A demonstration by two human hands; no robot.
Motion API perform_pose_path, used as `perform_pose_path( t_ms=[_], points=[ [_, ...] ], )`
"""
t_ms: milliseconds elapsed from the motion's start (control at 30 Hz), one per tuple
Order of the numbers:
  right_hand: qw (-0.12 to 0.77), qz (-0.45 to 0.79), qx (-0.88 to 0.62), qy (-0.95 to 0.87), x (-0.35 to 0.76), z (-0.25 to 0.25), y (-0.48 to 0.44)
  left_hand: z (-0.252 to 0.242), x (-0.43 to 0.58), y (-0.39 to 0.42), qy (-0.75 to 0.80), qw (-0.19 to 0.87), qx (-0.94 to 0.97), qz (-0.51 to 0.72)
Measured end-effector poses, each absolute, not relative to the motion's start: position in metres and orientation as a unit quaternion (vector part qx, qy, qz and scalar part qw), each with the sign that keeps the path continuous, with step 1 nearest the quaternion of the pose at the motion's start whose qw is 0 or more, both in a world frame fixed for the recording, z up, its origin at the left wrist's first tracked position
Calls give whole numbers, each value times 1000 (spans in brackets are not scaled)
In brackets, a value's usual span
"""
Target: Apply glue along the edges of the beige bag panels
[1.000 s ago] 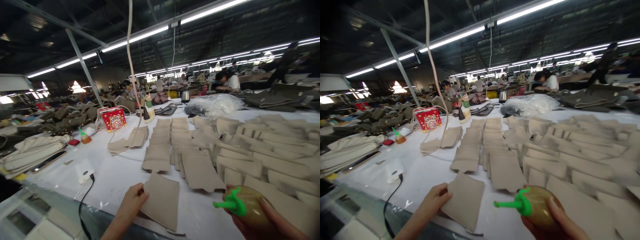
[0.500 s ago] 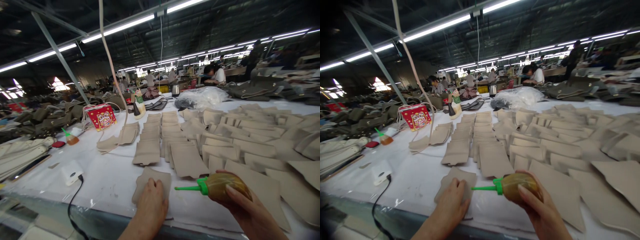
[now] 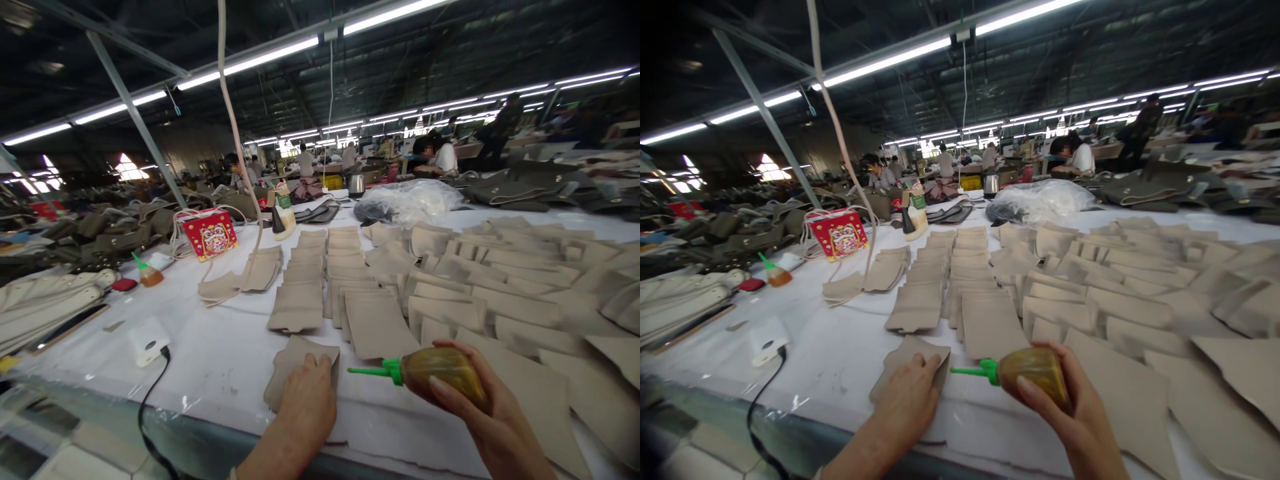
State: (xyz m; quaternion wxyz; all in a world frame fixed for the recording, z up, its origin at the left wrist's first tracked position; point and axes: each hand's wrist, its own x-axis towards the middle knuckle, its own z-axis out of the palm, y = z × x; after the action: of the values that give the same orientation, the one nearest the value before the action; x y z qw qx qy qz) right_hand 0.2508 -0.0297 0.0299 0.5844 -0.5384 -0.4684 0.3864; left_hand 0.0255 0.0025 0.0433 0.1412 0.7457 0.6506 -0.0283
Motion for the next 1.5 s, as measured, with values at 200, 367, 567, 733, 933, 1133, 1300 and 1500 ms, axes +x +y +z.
perform_pose_path(
  t_ms=[200, 367, 567, 733, 933, 1133, 1300, 1500],
  points=[
    [534, 375, -533, -539, 242, 36, -22, 43, 4, 8, 614, 173, 770, 15],
    [483, 326, -530, -617, 237, 25, -5, 42, 4, 8, 607, 178, 774, 25],
    [468, 223, -525, -675, 234, 21, 4, 34, 4, 6, 614, 171, 770, 31],
    [440, 220, -510, -706, 235, 25, 4, 31, 6, 5, 620, 167, 766, 20],
    [459, 200, -516, -695, 237, 22, 8, 31, 4, 6, 620, 171, 765, 20],
    [441, 250, -532, -678, 237, 22, 6, 28, 2, 7, 613, 179, 769, 29],
    [462, 227, -547, -661, 236, 19, 5, 26, -1, 7, 607, 200, 767, 50],
    [453, 216, -533, -681, 238, 14, 0, 26, -4, 7, 599, 215, 769, 58]
  ],
)
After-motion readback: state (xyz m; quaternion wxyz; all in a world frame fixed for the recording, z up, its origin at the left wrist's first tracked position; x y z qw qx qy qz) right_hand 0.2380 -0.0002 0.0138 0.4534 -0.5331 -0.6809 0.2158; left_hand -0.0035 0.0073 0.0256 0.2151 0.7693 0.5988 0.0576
